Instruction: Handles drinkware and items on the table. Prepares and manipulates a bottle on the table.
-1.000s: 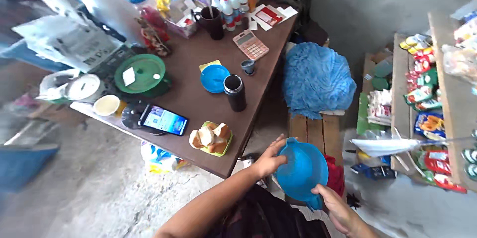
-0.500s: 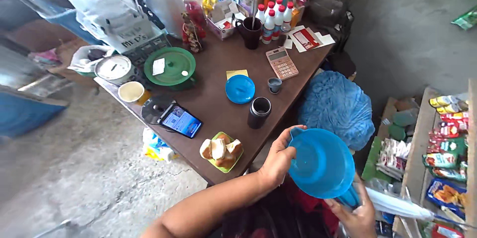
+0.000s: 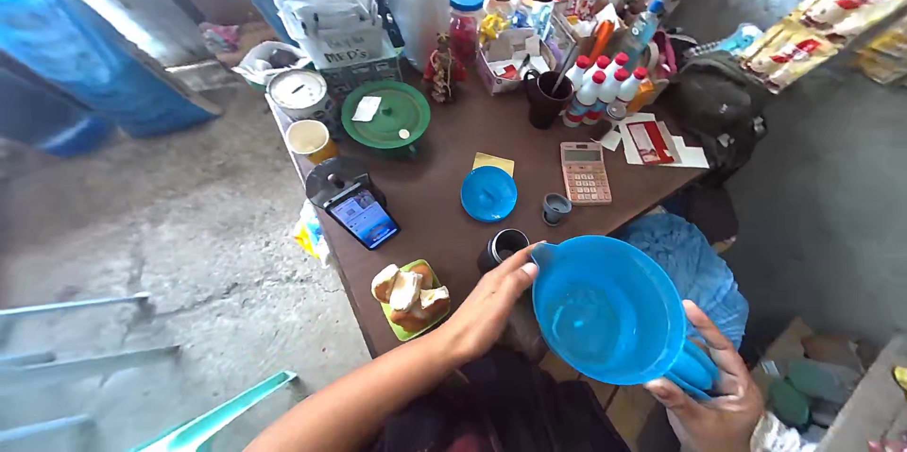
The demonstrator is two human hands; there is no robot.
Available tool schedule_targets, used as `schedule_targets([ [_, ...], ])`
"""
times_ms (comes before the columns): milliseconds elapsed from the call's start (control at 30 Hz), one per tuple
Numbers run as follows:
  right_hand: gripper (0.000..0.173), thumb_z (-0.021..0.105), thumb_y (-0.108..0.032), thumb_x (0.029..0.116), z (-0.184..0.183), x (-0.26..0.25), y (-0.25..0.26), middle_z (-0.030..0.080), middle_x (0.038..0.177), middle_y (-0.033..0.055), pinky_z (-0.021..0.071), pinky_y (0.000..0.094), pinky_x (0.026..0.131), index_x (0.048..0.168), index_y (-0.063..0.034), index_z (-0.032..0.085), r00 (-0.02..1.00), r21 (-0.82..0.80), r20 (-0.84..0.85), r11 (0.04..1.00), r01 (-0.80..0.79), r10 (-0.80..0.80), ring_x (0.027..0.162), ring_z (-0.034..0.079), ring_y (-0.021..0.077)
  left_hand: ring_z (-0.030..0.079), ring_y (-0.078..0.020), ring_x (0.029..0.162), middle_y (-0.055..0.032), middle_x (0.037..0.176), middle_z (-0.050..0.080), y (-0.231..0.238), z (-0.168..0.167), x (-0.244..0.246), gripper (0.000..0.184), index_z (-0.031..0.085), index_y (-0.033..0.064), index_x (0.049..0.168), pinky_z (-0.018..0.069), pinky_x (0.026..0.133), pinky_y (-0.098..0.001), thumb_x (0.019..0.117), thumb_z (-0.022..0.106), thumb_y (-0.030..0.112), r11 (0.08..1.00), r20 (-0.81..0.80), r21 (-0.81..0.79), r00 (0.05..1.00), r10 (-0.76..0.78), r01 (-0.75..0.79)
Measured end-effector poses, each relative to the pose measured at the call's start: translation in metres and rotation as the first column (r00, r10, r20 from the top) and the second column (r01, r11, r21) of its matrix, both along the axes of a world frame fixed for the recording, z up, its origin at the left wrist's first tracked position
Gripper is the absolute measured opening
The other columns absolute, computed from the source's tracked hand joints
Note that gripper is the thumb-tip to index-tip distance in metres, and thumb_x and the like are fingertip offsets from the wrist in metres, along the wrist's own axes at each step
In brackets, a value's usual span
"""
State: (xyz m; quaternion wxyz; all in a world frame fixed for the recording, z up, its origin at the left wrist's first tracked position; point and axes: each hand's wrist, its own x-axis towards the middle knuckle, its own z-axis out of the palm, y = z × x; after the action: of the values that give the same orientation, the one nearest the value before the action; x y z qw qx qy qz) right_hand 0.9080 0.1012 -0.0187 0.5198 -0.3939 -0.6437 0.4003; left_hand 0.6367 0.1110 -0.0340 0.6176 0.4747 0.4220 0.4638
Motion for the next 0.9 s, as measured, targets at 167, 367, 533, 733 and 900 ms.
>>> schedule_targets([
  [167,0.074,0.087,-0.041,0.0779,-0.002,0.006,0.037,0.075,0.108,-0.0147,0.0611,0.0175,0.083,0.144,-0.0207,0.059,0.989,-0.006,0.098,0.994,-0.110,0.110,0.092,0.072,-0.0005,0.067,-0.0093,0.102,-0.0036,0.116,0.071,-0.007,-0.021,-0.033,0.049,0.064,0.0012,0.125,0.0553,0.089,-0.0296,0.1078,0.026,0.027,0.950,-0.193,0.043,0.931,0.311,-0.309],
  [367,0.076,0.088,-0.040,0.0769,-0.005,0.003,0.059,0.076,0.107,-0.0124,0.0615,0.0184,0.082,0.143,-0.0170,0.059,0.970,-0.063,0.146,0.981,-0.186,0.193,0.091,0.072,0.0009,0.069,-0.0114,0.098,-0.0017,0.112,0.073,-0.050,-0.039,-0.075,0.046,0.067,0.0061,0.119,0.0566,0.086,-0.0287,0.1071,0.029,0.028,0.814,-0.124,-0.011,0.808,0.576,-0.581],
  [533,0.079,0.089,-0.037,0.0762,0.004,0.001,0.065,0.076,0.107,-0.0084,0.0619,0.0198,0.082,0.142,-0.0059,0.058,0.954,-0.119,0.206,0.973,-0.198,0.219,0.091,0.072,0.0021,0.070,-0.0096,0.094,-0.0013,0.109,0.074,-0.067,-0.047,-0.094,0.039,0.066,0.0061,0.117,0.0567,0.083,-0.0259,0.1032,0.032,0.019,0.715,-0.142,-0.081,0.718,0.681,-0.695],
  [733,0.079,0.089,-0.036,0.0757,0.013,-0.003,0.065,0.077,0.102,-0.0064,0.0617,0.0186,0.080,0.141,-0.0028,0.058,0.928,-0.142,0.295,0.971,-0.193,0.227,0.088,0.072,0.0012,0.070,-0.0098,0.095,-0.0013,0.109,0.074,-0.064,-0.045,-0.102,0.036,0.066,0.0064,0.116,0.0567,0.084,-0.0252,0.1023,0.034,0.017,0.728,-0.115,-0.049,0.728,0.676,-0.684],
  [900,0.080,0.089,-0.037,0.0755,0.021,-0.007,0.064,0.077,0.104,-0.0045,0.0615,0.0176,0.079,0.141,-0.0021,0.058,0.919,-0.144,0.339,0.976,-0.162,0.202,0.088,0.072,0.0009,0.070,-0.0096,0.097,-0.0007,0.112,0.074,-0.058,-0.047,-0.103,0.036,0.067,0.0075,0.117,0.0565,0.086,-0.0260,0.1020,0.036,0.018,0.780,-0.110,-0.034,0.778,0.619,-0.625],
])
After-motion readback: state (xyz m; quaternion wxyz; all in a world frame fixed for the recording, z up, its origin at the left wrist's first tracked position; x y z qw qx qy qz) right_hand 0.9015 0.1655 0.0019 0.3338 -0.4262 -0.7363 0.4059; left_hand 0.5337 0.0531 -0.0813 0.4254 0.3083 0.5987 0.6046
